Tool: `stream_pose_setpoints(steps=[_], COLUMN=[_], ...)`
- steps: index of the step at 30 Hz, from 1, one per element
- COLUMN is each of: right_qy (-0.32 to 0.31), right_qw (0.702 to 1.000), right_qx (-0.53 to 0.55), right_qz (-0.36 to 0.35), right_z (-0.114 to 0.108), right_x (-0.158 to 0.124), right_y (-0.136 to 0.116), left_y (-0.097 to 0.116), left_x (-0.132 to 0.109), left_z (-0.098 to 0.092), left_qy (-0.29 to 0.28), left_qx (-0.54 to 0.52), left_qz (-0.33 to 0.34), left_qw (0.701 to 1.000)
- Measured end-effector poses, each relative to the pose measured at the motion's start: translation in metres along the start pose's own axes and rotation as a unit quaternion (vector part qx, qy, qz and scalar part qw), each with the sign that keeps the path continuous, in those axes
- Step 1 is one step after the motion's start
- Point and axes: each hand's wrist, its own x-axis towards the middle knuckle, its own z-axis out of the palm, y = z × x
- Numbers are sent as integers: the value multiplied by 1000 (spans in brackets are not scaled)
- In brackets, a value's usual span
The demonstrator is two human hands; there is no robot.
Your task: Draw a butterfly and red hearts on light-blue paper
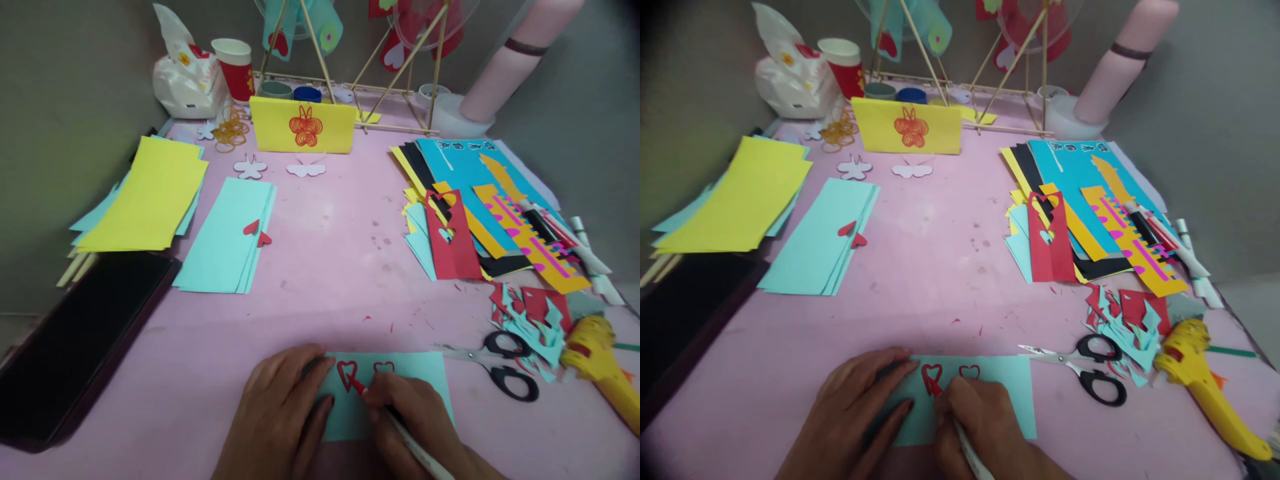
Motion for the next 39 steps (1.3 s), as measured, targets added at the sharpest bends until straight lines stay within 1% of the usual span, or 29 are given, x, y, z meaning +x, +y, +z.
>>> stream_pose_setpoints(steps=[3, 6, 9, 15, 21, 24, 29, 32, 39], right_qy=[15, 23, 17, 15, 17, 15, 10, 19, 37], right_qw=[999, 999, 999, 999, 999, 999, 999, 998, 995], right_qx=[-25, -35, -32, -32, -42, -42, -44, -53, -78], right_qz=[25, 27, 25, 23, 26, 21, 25, 37, 55], right_z=[3, 5, 5, 5, 5, 4, 3, 4, 8], right_x=[2, 4, 3, 0, -1, 1, 4, 3, 0], right_y=[-3, -5, -4, -1, 0, -2, -4, -4, -4], left_y=[1, 3, 4, -1, 4, 4, -1, -2, 0], left_x=[0, 0, 0, -1, -1, -1, -1, -1, -1], left_z=[0, 0, -1, 1, 0, 0, 2, 2, 0], left_qy=[3, -3, -6, -3, -8, -2, 2, -3, -11], left_qx=[2, -5, -9, 2, -8, -5, 3, -5, 1], left_qz=[-4, -17, -22, 12, -24, -18, 13, 3, 7], left_qw=[1000, 1000, 1000, 1000, 1000, 1000, 1000, 1000, 1000])
